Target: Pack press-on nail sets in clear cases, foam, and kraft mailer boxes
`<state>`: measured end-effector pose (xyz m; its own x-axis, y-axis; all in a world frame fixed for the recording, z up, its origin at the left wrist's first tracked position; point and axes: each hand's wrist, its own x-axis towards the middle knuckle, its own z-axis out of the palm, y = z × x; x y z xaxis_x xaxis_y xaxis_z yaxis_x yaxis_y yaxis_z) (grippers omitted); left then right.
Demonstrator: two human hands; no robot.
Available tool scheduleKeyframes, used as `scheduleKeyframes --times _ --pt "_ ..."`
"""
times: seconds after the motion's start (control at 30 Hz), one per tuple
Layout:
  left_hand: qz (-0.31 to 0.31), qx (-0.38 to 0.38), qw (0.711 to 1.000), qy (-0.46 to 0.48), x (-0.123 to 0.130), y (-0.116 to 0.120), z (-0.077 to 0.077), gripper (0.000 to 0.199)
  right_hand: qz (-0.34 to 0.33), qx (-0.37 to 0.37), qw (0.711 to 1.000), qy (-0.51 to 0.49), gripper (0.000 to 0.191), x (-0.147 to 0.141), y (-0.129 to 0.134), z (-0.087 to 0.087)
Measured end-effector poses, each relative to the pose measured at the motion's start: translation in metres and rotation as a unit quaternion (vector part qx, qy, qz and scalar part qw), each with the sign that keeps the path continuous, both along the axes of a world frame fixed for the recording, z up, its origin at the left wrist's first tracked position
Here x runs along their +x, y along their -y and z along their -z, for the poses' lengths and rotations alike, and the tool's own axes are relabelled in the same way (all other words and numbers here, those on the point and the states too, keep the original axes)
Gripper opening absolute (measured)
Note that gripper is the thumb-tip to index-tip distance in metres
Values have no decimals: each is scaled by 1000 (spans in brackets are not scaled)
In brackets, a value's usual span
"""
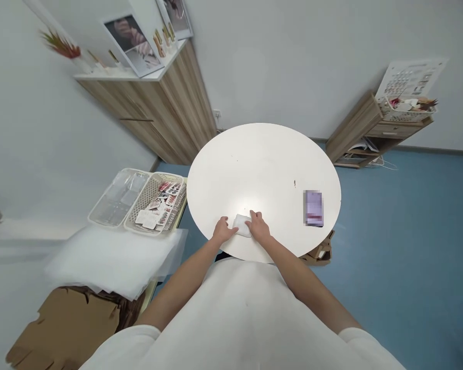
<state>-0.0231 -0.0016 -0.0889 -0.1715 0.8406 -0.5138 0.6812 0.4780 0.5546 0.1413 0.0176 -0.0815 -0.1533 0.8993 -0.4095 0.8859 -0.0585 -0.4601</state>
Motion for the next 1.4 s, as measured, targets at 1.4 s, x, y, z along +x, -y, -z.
scheduleKeyframes --times 1.4 --pt "-48 150 984 82 -54 4 2 22 214 -155 888 -376 54 -62 13 -3"
